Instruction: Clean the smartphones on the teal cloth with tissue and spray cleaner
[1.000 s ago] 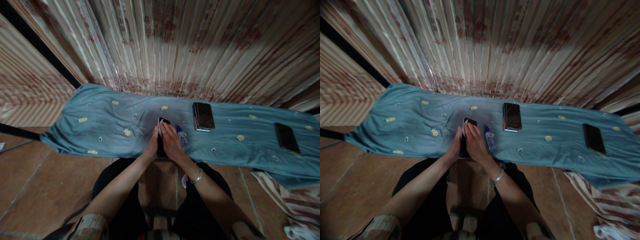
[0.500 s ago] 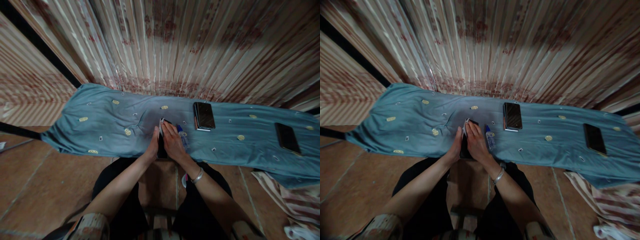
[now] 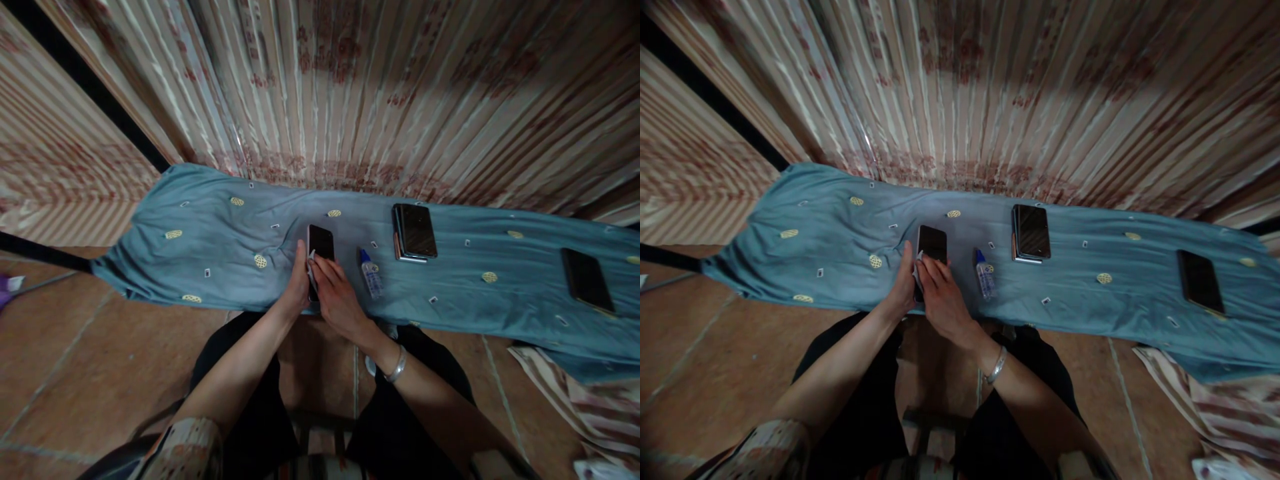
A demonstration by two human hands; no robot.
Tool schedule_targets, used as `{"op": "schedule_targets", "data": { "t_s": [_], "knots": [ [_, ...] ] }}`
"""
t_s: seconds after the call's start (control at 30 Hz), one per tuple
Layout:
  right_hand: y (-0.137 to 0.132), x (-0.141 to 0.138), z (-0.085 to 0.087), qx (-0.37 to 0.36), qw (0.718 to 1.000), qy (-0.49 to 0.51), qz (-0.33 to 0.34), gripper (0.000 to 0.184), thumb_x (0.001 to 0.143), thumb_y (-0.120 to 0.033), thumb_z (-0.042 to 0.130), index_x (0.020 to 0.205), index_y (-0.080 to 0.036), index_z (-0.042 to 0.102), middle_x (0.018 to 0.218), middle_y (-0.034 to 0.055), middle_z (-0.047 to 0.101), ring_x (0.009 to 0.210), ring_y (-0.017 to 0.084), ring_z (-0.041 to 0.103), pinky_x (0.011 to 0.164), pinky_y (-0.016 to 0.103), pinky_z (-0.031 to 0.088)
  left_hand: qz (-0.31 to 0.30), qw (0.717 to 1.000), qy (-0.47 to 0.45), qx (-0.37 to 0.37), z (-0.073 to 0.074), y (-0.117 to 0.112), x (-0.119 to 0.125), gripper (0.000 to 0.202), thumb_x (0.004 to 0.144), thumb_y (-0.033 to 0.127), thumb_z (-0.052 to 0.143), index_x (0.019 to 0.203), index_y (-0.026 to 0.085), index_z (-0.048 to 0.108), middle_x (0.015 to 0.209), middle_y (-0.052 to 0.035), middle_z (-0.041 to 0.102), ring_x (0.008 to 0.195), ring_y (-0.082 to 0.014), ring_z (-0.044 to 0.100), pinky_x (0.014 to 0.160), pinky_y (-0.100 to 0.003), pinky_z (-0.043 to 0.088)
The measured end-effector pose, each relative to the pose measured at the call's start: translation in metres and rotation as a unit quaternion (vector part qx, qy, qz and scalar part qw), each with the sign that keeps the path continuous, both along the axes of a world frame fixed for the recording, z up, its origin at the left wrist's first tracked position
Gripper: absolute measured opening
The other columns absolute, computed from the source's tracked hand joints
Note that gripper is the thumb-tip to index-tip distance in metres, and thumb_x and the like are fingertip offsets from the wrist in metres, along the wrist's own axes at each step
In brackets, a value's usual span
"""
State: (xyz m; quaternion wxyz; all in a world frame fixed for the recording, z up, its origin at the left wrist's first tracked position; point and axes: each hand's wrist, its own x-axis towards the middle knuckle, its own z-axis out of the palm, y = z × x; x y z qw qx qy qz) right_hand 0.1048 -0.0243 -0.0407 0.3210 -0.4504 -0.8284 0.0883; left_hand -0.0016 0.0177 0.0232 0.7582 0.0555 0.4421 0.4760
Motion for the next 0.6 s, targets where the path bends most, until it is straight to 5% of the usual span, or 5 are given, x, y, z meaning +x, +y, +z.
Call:
{"op": "schedule_targets", "data": {
  "t_s": [0.33, 0.6],
  "knots": [
    [-0.013, -0.007, 0.001, 0.046, 0.999, 0.004, 0.028, 0.061, 0.103, -0.004, 0.037, 0.163, -0.007, 0.048, 0.159, 0.0208, 0.06, 0.15, 0.031, 0.053, 0.126, 0.057, 0.05, -0.007, 1.0, -0.008, 0.008, 0.003, 0.01, -0.01, 0.072, 0.112, 0.061, 0.025, 0.144, 0.015, 0.069, 0.119, -0.0173, 0.082, 0.12, -0.0306, 0.078, 0.104, -0.042, 0.062],
    [-0.018, -0.01, -0.001, 0.061, 0.997, 0.005, 0.041, 0.063, 0.102, -0.004, 0.039, 0.165, -0.007, 0.046, 0.158, 0.0213, 0.061, 0.152, 0.031, 0.052, 0.126, 0.057, 0.051, 0.002, 1.0, -0.006, -0.014, 0.012, 0.016, -0.014, 0.078, 0.11, 0.066, 0.023, 0.134, 0.014, 0.076, 0.104, -0.0158, 0.085, 0.107, -0.0316, 0.081, 0.094, -0.039, 0.065]
  ]
}}
